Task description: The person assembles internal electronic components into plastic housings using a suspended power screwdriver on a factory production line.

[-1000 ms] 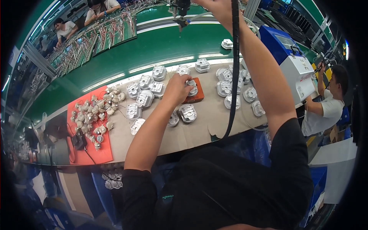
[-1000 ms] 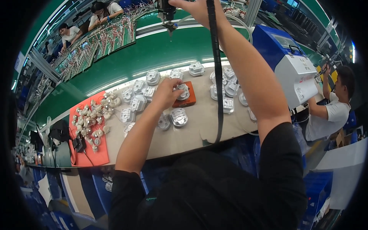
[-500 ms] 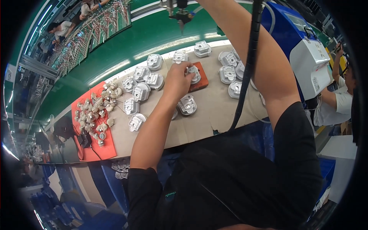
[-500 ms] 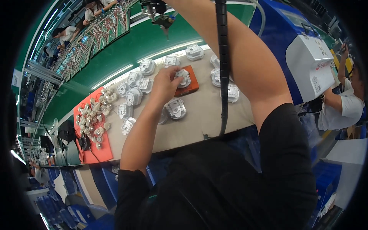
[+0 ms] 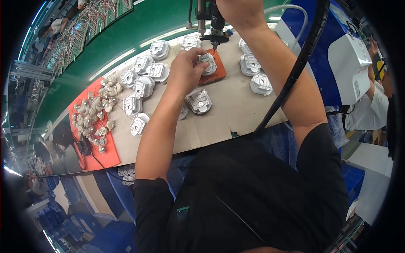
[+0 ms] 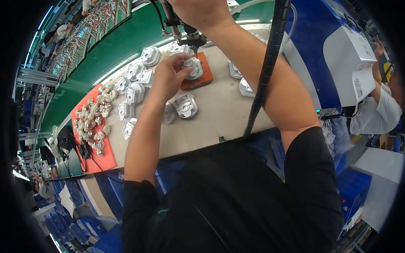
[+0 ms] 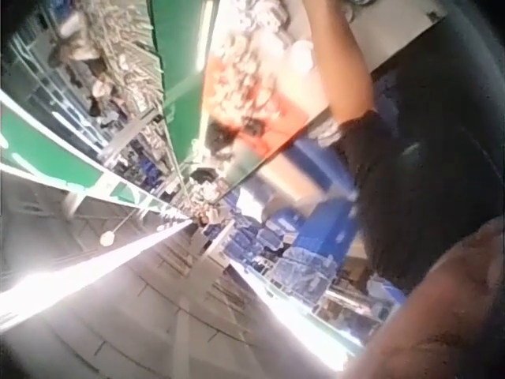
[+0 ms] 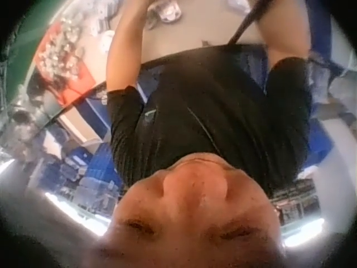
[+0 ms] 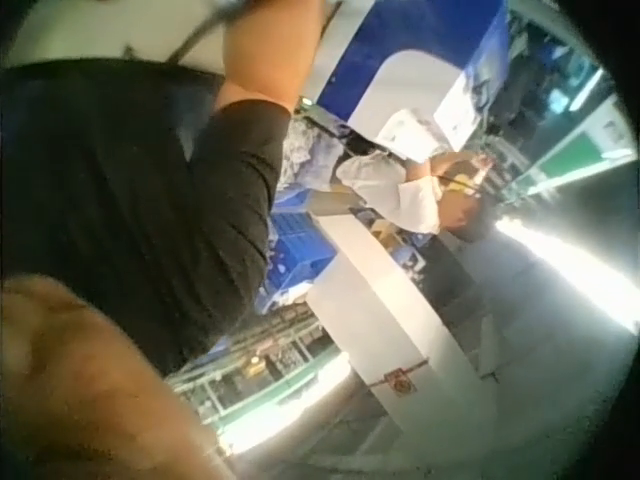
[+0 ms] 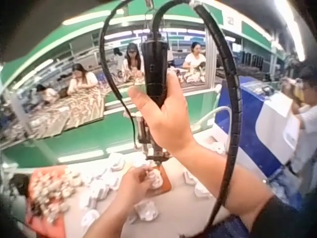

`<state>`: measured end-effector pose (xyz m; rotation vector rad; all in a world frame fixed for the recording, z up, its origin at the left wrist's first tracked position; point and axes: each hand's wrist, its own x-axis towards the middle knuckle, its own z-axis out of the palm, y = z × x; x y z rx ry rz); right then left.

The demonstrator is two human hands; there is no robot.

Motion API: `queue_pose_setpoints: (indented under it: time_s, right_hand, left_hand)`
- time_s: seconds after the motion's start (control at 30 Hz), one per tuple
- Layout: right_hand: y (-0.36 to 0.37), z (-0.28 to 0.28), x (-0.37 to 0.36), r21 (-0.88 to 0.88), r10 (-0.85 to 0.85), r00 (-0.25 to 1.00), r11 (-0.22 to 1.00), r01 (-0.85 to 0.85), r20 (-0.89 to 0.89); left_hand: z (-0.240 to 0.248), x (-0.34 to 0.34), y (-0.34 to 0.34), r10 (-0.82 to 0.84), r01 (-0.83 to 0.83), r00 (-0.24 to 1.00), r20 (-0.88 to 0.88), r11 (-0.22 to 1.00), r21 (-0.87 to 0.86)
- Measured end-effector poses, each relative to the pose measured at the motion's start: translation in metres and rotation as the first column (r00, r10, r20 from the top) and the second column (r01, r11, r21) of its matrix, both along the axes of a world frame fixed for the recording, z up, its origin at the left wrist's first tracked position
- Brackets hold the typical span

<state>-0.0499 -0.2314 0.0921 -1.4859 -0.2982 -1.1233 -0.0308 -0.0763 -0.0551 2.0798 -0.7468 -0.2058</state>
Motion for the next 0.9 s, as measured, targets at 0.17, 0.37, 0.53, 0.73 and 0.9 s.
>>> queue_pose_setpoints:
  time_s: [0.17, 0.37, 0.53, 0.73, 0.9]
  right_hand:
    - [-0.001, -0.01, 0.004, -0.046, -0.047, 0.999, 0.998, 0.048, 0.015]
    - [0.001, -0.013, 0.003, -0.042, -0.016, 1.0, 0.999, 0.015, -0.013]
    - [0.001, -0.019, 0.007, -0.063, -0.029, 1.0, 0.998, 0.03, 0.011]
    - [-0.001, -0.025, 0.011, -0.077, -0.041, 0.999, 0.996, 0.042, 0.019]
    - [0.005, -0.02, 0.004, -0.011, 0.096, 0.991, 0.995, -0.098, -0.097]
  left_hand:
    - [0.006, -0.001, -0.003, 0.011, -0.01, 1.0, -0.023, 0.999, 0.04]
    - [0.006, -0.003, -0.001, 0.008, -0.007, 1.0, -0.007, 0.999, 0.035]
    - [0.002, -0.002, 0.001, 0.012, -0.011, 1.0, -0.028, 1.0, 0.017]
    - [0.002, -0.003, -0.003, 0.025, -0.025, 1.0, 0.001, 0.999, 0.035]
    - [-0.001, -0.002, 0.0, 0.037, -0.036, 0.999, -0.006, 0.998, 0.041]
